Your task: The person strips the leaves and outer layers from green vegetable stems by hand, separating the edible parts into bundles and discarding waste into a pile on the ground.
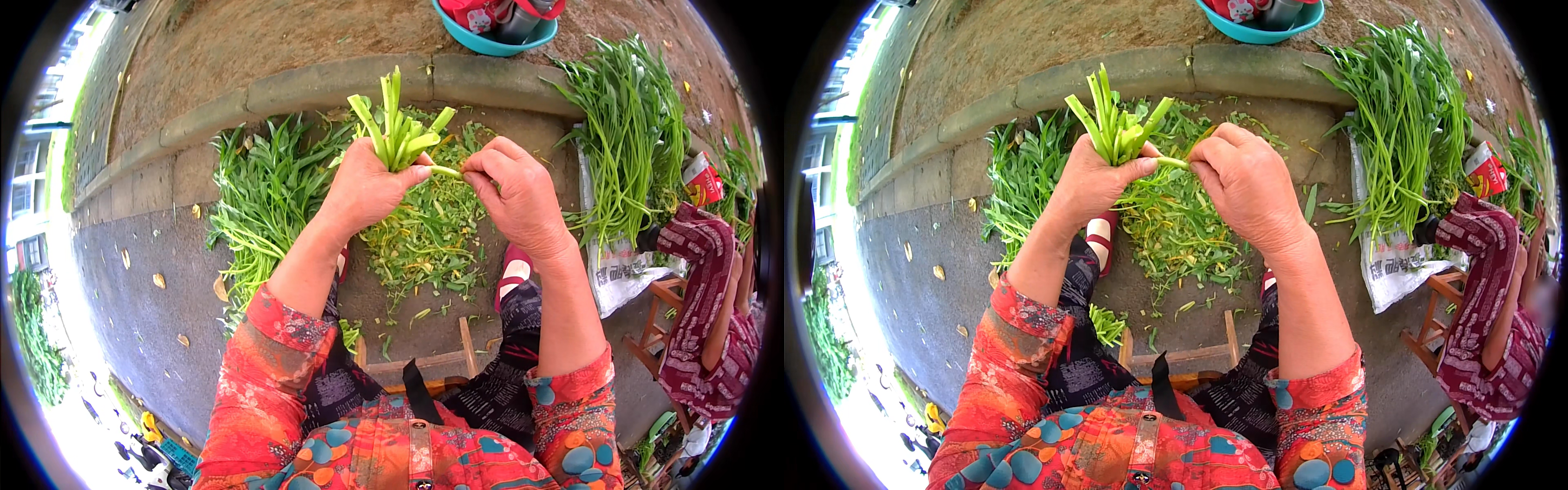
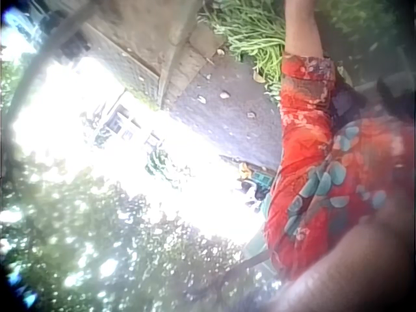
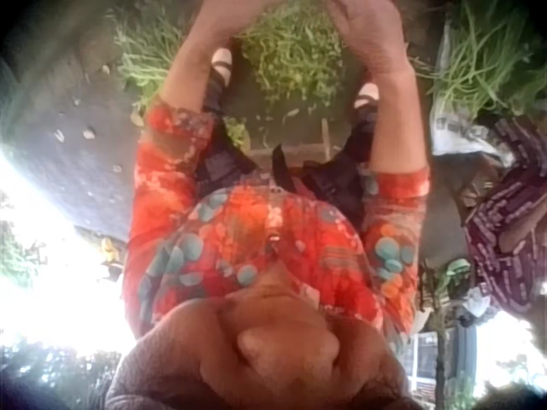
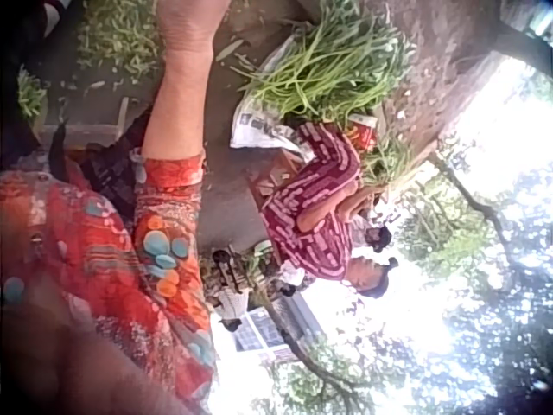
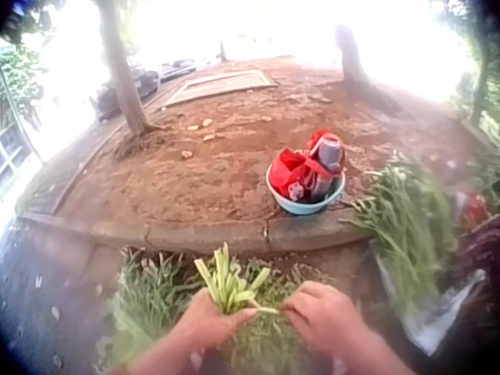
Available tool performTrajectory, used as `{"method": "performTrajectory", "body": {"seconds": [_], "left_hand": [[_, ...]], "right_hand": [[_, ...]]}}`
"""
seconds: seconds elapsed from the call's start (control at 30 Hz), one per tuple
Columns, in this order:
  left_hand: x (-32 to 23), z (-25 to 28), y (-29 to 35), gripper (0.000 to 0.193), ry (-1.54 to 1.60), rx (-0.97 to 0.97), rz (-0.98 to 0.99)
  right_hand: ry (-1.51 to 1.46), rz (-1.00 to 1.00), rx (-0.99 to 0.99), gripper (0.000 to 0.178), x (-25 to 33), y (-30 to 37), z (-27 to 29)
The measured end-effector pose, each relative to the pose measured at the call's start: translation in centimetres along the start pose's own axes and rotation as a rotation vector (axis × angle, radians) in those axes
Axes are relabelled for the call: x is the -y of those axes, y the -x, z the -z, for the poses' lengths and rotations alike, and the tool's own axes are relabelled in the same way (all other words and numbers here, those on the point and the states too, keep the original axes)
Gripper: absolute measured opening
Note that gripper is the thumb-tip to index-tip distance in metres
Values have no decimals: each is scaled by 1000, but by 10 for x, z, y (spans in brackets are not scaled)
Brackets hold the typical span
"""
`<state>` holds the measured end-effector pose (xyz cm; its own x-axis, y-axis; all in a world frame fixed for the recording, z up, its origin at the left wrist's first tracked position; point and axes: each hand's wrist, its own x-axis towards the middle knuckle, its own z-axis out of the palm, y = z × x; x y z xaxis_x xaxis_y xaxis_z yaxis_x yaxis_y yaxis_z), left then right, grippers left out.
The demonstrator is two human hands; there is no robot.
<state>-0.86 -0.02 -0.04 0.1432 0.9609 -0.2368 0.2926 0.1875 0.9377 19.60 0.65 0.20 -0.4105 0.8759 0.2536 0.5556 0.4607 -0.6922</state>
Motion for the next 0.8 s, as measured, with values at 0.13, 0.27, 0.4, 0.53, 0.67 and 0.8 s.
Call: {"method": "performTrajectory", "body": {"seconds": [0.13, 0.27, 0.4, 0.53, 0.67, 0.8], "left_hand": [[-1, 1, 0, 10, -16, 13, 9], [-1, 0, 0, 10, -21, 23, -14], [1, -1, 0, 10, 18, -10, -33], [0, -1, -1, 12, 75, -9, -18], [-3, -3, 0, 13, 154, -10, 2], [-4, -4, 0, 14, 201, -6, 2]], "right_hand": [[74, 41, 12, 7, 0, 0, -2], [52, 30, -21, 7, 1, 1, -5], [-22, -44, -64, 7, 3, 0, -9], [-139, -155, -106, 5, 5, -2, -9], [-215, -219, -153, 4, 4, -3, -9], [-191, -275, -165, 2, 4, -4, -9]]}}
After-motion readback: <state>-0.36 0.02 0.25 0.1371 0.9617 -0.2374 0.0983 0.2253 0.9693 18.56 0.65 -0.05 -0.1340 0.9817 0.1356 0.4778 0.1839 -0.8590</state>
